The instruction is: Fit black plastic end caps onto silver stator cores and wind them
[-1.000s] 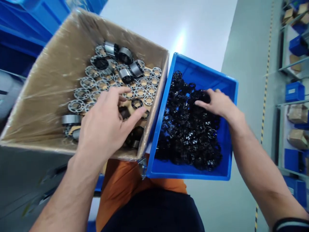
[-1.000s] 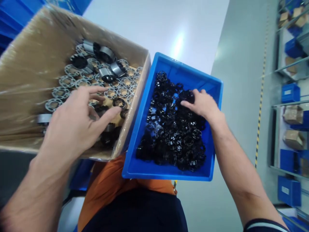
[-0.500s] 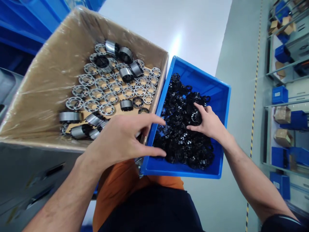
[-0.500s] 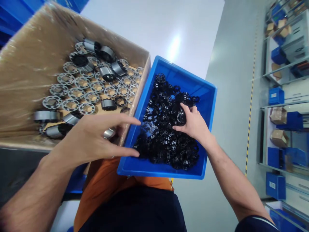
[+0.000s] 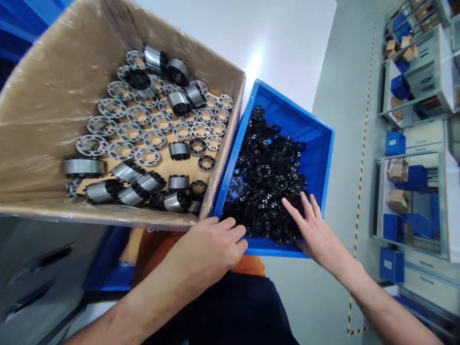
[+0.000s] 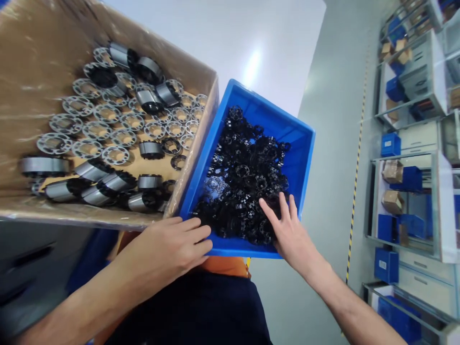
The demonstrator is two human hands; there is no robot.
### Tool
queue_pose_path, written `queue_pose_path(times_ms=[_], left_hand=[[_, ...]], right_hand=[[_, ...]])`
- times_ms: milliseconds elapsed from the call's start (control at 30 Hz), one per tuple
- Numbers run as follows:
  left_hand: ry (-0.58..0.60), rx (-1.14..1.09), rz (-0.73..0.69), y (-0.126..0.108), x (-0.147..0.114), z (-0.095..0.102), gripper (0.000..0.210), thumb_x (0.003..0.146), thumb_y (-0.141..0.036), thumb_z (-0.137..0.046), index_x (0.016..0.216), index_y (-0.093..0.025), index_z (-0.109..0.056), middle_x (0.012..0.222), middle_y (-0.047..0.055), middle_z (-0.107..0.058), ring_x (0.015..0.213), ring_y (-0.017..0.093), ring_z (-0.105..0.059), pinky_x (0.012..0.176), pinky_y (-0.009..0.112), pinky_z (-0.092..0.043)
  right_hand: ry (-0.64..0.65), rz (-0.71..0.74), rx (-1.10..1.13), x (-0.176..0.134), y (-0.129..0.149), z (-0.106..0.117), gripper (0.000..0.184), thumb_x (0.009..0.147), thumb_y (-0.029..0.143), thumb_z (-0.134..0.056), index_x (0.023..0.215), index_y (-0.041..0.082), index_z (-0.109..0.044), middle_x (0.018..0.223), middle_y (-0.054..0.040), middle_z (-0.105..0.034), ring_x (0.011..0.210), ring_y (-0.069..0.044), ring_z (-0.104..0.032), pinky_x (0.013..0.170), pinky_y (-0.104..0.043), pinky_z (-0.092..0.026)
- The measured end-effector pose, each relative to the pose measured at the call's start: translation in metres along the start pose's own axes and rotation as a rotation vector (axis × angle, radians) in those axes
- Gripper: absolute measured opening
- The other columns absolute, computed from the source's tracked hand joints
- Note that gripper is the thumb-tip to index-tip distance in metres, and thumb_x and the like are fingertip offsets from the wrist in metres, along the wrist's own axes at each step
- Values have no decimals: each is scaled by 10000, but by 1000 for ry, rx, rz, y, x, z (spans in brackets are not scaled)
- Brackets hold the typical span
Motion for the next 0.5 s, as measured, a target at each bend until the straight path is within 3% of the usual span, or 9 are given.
queue_pose_path(times_ms=[67,200,267,367,500], left_hand=[[45,11,-11,-1,1,-4,402,910,-41,-958,806,-236,-622,819,15,-659,838,252,-660,664,434,-356],[99,30,-94,-3,4,-4,378,969,-34,-932,831,-232,-641,810,8,-672,847,250,-637,678,447,-341],[76,45,-109,1,7,3,371,968,-27,-940,847,-232,-656,820,6,-684,862,251,-641,690,449,-362],[94,48,-116,4,9,4,344,994,-56,-963,882,-228,-687,866,5,-719,897,248,-664,722,437,-408],[108,40,-119,-1,9,-4,376,1028,-98,-949,840,-224,-649,818,17,-688,866,250,-649,691,439,-350]], right_hand=[[-56,-10,59,14,5,-8,1592,772,-72,-826,2024,620,-127,2169,-102,-58,1959,-681,-120,1406,-961,-513],[-107,-27,189,55,3,3,1641,690,28,-1058,2010,571,-249,2162,-139,-8,1973,-647,-156,1528,-901,-372],[-121,-30,229,59,1,11,1674,666,46,-1093,2010,561,-238,2154,-152,-24,1977,-599,-214,1549,-842,-380],[-152,-92,279,41,0,11,1639,799,152,-1054,2030,548,-48,2139,-190,-18,1982,-572,-227,1504,-849,-454],[-117,-249,415,15,3,-20,1599,897,393,-1048,2029,533,74,1999,-243,-338,1847,-601,-500,1358,-879,-606]])
Point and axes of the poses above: each hand's wrist, its own x-axis towards the middle knuckle, its own z-axis out of the back of the hand, y = z × x, the point moved 10 cm from there along x, towards the middle knuckle
